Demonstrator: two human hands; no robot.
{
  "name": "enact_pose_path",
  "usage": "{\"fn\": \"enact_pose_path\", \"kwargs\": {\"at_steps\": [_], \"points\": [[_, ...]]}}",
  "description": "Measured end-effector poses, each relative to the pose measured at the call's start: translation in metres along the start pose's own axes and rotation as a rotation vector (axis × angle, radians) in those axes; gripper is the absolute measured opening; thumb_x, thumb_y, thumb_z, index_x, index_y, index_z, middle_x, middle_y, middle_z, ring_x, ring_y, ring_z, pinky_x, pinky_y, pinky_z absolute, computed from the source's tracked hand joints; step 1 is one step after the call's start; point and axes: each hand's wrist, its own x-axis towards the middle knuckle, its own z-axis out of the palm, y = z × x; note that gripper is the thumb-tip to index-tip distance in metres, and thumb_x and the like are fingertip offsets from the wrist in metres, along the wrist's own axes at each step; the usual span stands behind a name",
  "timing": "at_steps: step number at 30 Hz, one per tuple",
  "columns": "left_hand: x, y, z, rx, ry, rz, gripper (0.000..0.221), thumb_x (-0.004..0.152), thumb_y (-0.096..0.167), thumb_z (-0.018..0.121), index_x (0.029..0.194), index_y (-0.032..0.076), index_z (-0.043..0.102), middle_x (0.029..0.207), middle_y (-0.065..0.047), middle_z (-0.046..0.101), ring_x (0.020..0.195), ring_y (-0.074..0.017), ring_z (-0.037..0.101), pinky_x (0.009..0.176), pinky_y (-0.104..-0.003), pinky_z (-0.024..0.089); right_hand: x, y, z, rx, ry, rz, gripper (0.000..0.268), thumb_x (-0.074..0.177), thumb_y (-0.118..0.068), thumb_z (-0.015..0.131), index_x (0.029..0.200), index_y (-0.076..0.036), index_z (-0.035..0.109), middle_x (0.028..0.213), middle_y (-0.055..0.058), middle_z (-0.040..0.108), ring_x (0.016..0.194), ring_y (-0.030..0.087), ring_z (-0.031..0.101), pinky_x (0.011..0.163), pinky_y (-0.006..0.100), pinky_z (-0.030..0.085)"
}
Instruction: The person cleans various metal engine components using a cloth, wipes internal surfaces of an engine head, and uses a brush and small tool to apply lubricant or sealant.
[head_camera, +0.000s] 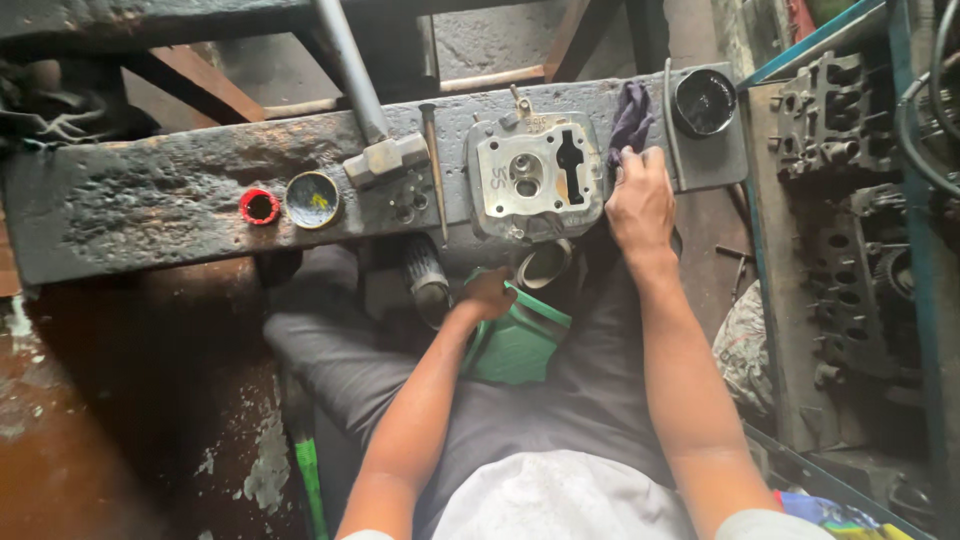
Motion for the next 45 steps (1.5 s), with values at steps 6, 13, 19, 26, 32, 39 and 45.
{"fn": "enact_pose_path", "kwargs": {"at_steps": [6, 13, 19, 26, 32, 39, 45], "points": [[-0.063, 0.034, -0.045, -0.066, 0.264, -0.089, 0.039, 0.092, 0.038, 0.062, 0.112, 0.006, 0.07, 0.105, -0.022, 0.072, 0.102, -0.0423, 0.067, 0.088, -0.05, 0.053, 0.004, 0.002, -0.001, 0.203, 0.137, 0.086, 0.015, 0.089, -0.003, 0.076, 0.093, 0.004, 0.063, 0.095, 0.021, 0.065, 0.087, 0.042, 0.063, 0.078, 0.049, 0.049], [-0.15, 0.086, -0.144, -0.415, 1.11, -0.095, 0.021, 0.094, 0.022, 0.072, 0.103, 0.002, 0.068, 0.087, -0.013, 0.073, 0.076, -0.0259, 0.072, 0.074, -0.038, 0.057, -0.005, -0.005, -0.009, 0.332, 0.201, 0.142, 0.023, 0.092, -0.007, 0.082, 0.091, 0.005, 0.062, 0.088, 0.022, 0.064, 0.081, 0.041, 0.061, 0.075, 0.049, 0.047], [-0.126, 0.08, -0.198, -0.315, 1.204, 0.029, 0.038, 0.088, 0.022, 0.083, 0.115, -0.001, 0.07, 0.094, -0.013, 0.071, 0.085, -0.0238, 0.069, 0.079, -0.037, 0.054, -0.017, -0.002, 0.002, 0.244, 0.27, -0.052, 0.025, 0.09, 0.008, 0.06, 0.113, 0.003, 0.069, 0.112, 0.02, 0.068, 0.105, 0.041, 0.061, 0.094, 0.05, 0.048], [-0.166, 0.1, -0.185, -0.542, 1.199, 0.129, 0.015, 0.096, 0.01, 0.077, 0.104, -0.002, 0.074, 0.093, -0.007, 0.073, 0.087, -0.0142, 0.067, 0.081, -0.029, 0.053, -0.028, -0.001, -0.03, 0.217, 0.002, 0.076, 0.034, 0.094, -0.001, 0.069, 0.128, 0.0, 0.072, 0.119, 0.019, 0.063, 0.114, 0.038, 0.054, 0.102, 0.046, 0.046], [-0.201, 0.161, -0.162, -1.083, 0.796, 0.307, 0.009, 0.098, 0.002, 0.071, 0.106, -0.002, 0.071, 0.096, -0.005, 0.073, 0.091, -0.0104, 0.069, 0.085, -0.025, 0.055, -0.072, -0.027, -0.107, 1.716, -0.137, 0.189, 0.037, 0.095, -0.02, 0.079, 0.123, 0.001, 0.068, 0.136, 0.009, 0.056, 0.121, 0.025, 0.058, 0.105, 0.037, 0.052], [-0.191, 0.221, -0.149, -0.969, 0.502, 0.543, 0.017, 0.1, -0.012, 0.062, 0.112, -0.003, 0.069, 0.104, -0.006, 0.07, 0.096, -0.0103, 0.068, 0.087, -0.024, 0.056, -0.123, -0.075, -0.092, 2.325, -0.357, 0.333, 0.052, 0.091, -0.008, 0.085, 0.128, -0.011, 0.048, 0.14, 0.017, 0.055, 0.128, 0.033, 0.061, 0.106, 0.048, 0.055], [-0.191, 0.226, -0.146, -1.273, 0.254, 0.498, 0.028, 0.097, -0.018, 0.049, 0.116, -0.005, 0.065, 0.113, -0.009, 0.072, 0.097, -0.0096, 0.065, 0.089, -0.024, 0.054, -0.135, -0.081, -0.079, 2.617, -0.472, 0.485, 0.055, 0.088, -0.005, 0.081, 0.132, -0.009, 0.047, 0.136, 0.019, 0.059, 0.111, 0.029, 0.067, 0.091, 0.04, 0.057]]}}
